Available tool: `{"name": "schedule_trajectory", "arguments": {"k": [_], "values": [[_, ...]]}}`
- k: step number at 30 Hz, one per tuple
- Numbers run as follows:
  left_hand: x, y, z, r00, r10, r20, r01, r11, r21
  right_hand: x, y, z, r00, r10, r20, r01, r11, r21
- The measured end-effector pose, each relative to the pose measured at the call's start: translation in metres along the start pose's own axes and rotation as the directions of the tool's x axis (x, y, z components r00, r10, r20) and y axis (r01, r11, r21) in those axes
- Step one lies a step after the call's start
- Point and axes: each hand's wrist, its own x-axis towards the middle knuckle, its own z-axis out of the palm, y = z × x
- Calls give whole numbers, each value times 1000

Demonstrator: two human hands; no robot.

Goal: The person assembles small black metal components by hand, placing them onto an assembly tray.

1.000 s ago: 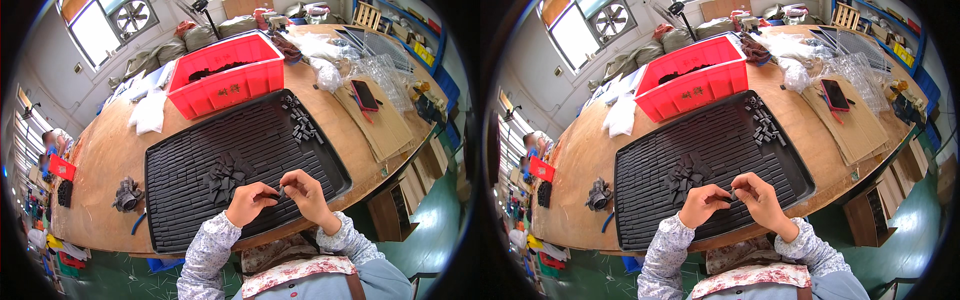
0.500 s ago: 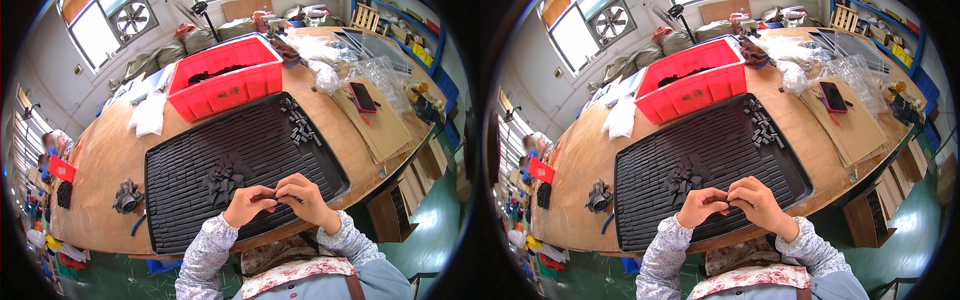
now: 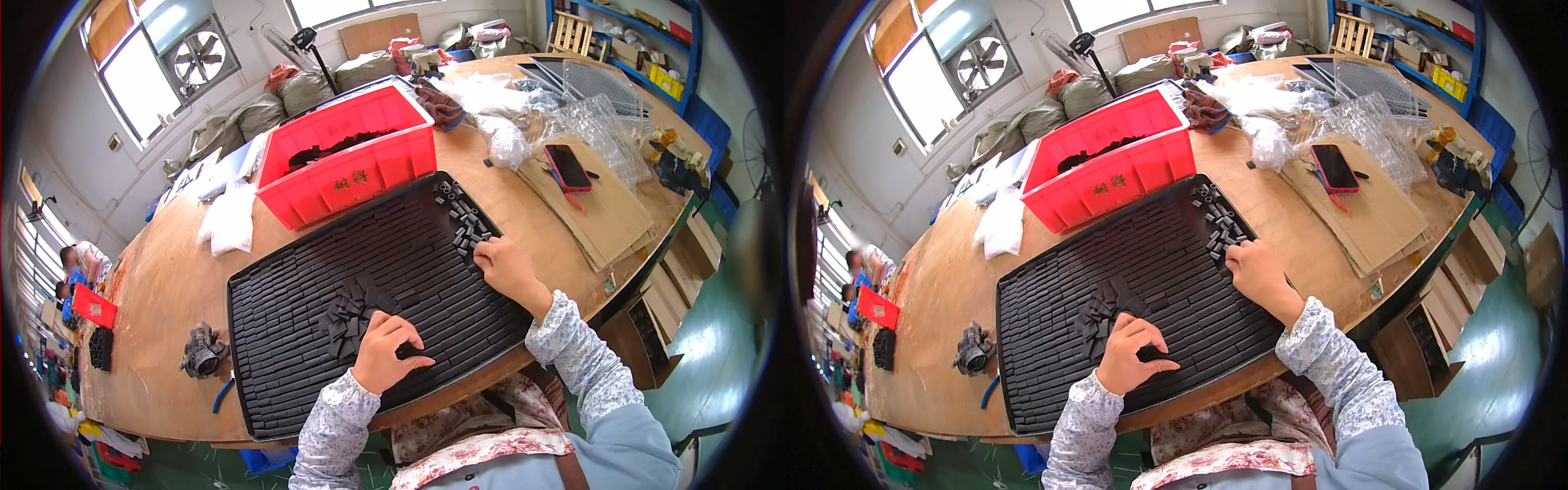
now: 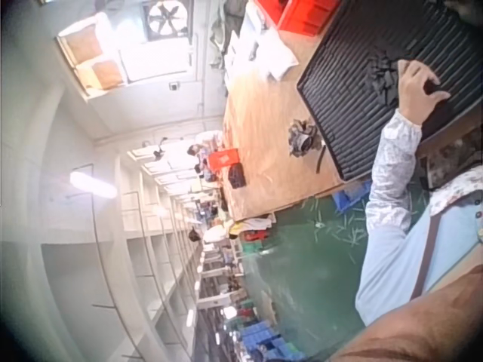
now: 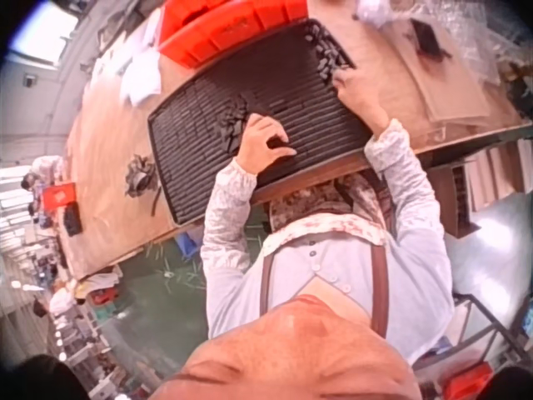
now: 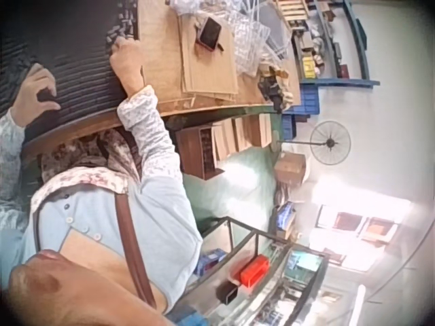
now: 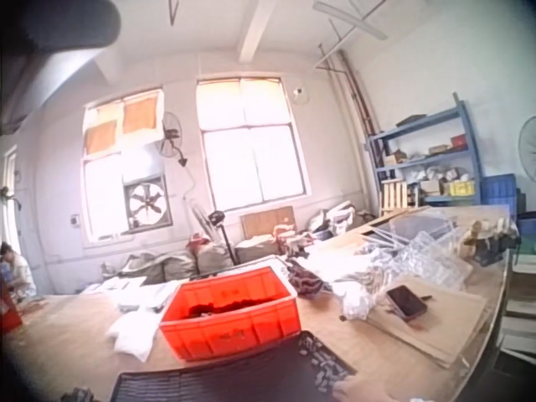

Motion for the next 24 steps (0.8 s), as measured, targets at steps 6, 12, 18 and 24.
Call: {"name": "schedule_trajectory", "arguments": {"k": [6, 12, 18, 24], "values": [[-4, 2, 2, 986, -159, 50, 167, 940, -297, 2, 12, 5, 977, -41, -210, 57, 996, 70], [-3, -5, -2, 981, -193, -30, 174, 934, -313, -9, 2, -10, 990, -41, -135, 1, 959, -283], [2, -1, 1, 969, -237, -74, 179, 873, -453, -12, 2, -6, 988, -60, -142, -3, 913, -408], [-1, 0, 1, 954, -299, 21, 271, 830, -488, -13, -6, -4, 984, -82, -159, 1, 892, -451]]}}
